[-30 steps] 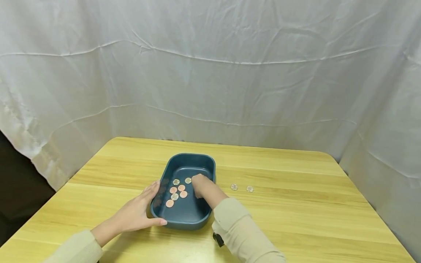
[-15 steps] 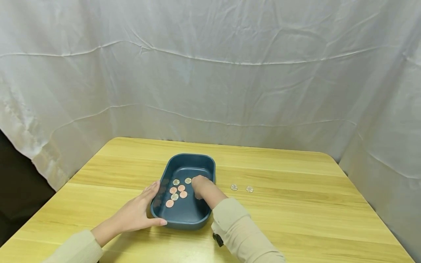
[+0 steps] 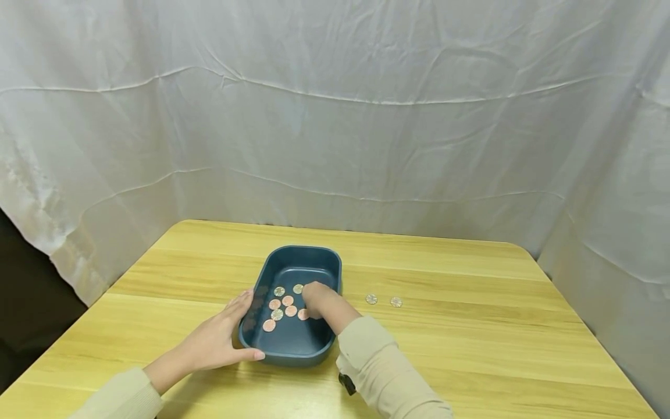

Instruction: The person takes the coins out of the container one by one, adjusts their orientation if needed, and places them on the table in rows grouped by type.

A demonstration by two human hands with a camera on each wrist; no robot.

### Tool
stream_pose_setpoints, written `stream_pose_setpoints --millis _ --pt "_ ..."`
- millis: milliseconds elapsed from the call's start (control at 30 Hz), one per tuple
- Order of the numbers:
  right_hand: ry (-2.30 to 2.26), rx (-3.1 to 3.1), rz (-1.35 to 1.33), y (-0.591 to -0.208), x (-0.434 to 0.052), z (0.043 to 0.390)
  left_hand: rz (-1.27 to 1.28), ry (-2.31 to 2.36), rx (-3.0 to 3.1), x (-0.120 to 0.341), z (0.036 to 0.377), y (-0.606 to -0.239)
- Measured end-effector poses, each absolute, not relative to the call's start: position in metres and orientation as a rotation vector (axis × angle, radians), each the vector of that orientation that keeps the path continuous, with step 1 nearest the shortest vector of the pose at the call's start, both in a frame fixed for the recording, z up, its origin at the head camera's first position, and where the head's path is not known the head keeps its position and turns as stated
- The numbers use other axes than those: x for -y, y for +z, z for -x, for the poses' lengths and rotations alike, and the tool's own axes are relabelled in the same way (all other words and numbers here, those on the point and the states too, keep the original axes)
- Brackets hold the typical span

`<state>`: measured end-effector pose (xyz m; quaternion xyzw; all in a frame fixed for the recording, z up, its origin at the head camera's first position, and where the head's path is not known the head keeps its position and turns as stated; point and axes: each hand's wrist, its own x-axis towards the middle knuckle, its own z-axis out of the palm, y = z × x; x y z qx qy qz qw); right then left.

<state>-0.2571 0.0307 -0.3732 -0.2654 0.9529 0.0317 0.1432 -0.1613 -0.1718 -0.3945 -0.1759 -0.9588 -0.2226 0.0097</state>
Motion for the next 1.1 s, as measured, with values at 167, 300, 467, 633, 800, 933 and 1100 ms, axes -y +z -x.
stream_pose_setpoints --millis 167,300,467,633,800,933,1100 --pt "-0.087 -2.726 0.768 -0.372 -0.032 0.257 0.550 -0.698 2.992 0.172 0.161 -0.394" --pt "-0.256 -2.700 0.751 -0.373 -0.033 0.258 0.540 -0.701 2.993 0.172 0.161 -0.394" --pt "-0.328 -2.705 0.752 -0.376 -0.033 0.257 0.530 -0.708 2.998 0.172 0.161 -0.394" --pt "-0.327 -2.707 0.750 -0.378 -0.033 0.256 0.527 -0.718 3.006 0.172 0.161 -0.394" --pt "-0.436 -2.711 0.739 -0.378 -0.034 0.254 0.530 -0.714 3.007 0.172 0.161 -0.395" --pt "-0.554 -2.695 0.752 -0.375 -0.037 0.251 0.530 -0.714 3.007 0.172 0.161 -0.395" --pt "-0.701 -2.706 0.825 -0.369 -0.042 0.247 0.529 -0.706 3.004 0.172 0.161 -0.395"
